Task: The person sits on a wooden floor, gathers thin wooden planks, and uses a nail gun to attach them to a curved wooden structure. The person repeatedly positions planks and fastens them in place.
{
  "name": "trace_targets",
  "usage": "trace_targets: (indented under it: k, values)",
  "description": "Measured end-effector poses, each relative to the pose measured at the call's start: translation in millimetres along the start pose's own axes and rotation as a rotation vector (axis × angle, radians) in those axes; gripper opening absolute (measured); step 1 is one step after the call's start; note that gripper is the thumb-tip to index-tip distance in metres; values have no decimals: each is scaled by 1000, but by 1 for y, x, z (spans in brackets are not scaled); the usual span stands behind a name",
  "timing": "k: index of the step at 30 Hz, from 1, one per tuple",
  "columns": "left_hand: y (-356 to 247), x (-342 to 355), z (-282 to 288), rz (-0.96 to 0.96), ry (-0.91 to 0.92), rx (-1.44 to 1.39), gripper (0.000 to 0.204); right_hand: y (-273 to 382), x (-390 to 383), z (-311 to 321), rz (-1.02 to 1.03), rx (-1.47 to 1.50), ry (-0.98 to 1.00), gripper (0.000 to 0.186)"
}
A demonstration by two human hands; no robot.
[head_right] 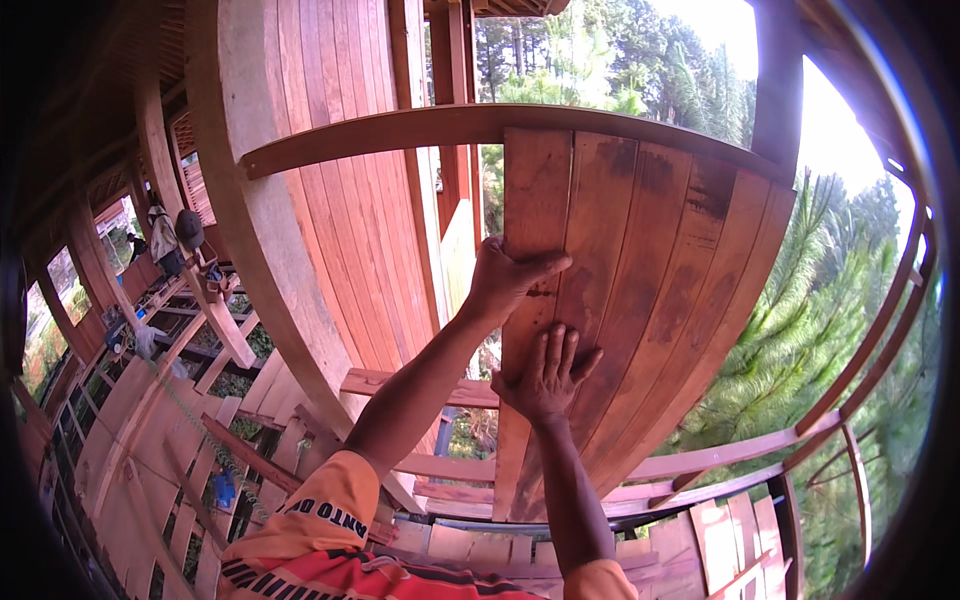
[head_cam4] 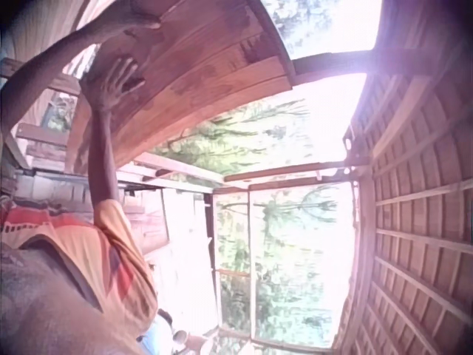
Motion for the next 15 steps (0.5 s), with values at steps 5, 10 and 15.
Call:
trace_targets:
  k: [5, 10, 15]
  values:
    - [5, 3, 4, -37, -6, 68, 32, 0, -1, -3, -21, 51, -2, 111]
    - [3, 6, 6, -59, -17, 59, 32, -1, 1, -2, -20, 86, -77, 93]
    - [1, 8, -4, 15, -7, 114, 35, -9, 2, 4, 4, 42, -118, 90]
Point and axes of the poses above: each hand's wrist, its own x-axis towards the middle knuckle, its own z-axis out of the back of the hand, y = z × x, the point moved 7 cm from there along x, towards the middle knuckle, and after that the axes turned 14 degrees about x, right-handed, at the moved point
